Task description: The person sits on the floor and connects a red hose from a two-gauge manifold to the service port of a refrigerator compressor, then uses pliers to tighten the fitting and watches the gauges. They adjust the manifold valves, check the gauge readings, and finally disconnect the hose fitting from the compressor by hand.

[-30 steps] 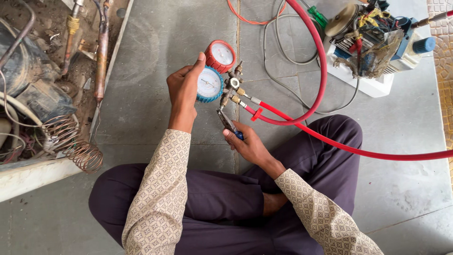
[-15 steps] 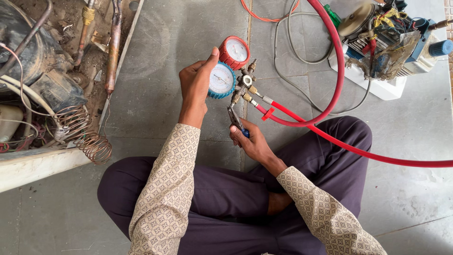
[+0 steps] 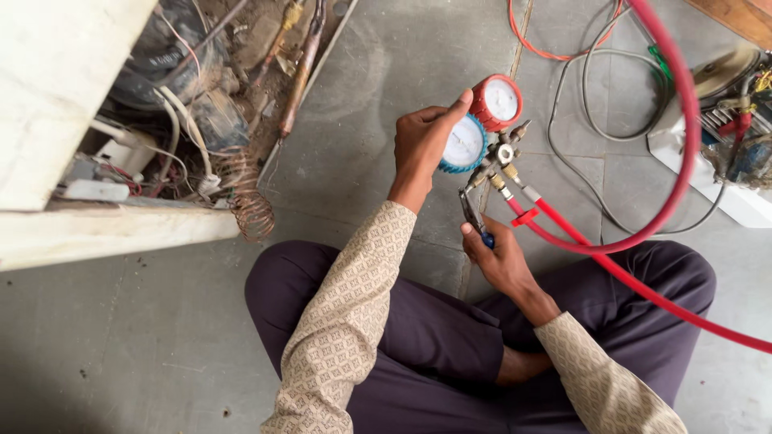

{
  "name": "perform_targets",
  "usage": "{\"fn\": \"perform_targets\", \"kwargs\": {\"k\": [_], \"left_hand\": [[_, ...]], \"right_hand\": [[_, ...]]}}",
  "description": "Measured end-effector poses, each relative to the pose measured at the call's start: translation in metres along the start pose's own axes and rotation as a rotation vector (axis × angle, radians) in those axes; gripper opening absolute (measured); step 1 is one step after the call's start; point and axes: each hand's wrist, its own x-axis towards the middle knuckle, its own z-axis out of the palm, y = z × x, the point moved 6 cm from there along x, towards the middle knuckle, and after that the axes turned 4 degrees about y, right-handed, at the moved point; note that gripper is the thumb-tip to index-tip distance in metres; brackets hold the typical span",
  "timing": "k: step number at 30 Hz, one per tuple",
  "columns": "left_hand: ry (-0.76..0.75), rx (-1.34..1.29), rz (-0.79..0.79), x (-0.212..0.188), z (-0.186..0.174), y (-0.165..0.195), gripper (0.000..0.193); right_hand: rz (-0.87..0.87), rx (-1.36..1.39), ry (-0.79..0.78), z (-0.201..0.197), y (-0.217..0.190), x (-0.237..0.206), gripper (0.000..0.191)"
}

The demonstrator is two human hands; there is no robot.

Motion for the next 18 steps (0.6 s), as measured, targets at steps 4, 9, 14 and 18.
{"fn": "perform_targets", "kwargs": {"k": [4,9,14,18], "left_hand": [[0.048,0.076,0.085,-0.005,-0.003,0.010,0.055],[0.103,0.158,0.010,-0.010,-0.014,0.009,0.058],[0.110,0.161,-0.009,-0.009,-0.016,0.012,0.060],[0.089,0.076,-0.042,-0.006,-0.014,0.006,0.059]], "right_hand": [[-0.121,-0.239,0.300,-0.019,-0.016,-0.007,0.051],[-0.243,-0.605,0.147,-0.034,-0.074,-0.003,0.045],[0.215,-0.326,-0.118,-0.041,-0.067,-0.002,0.046],[-0.110,-0.050,-0.096,-0.012,-0.054,-0.002,0.037]]}}
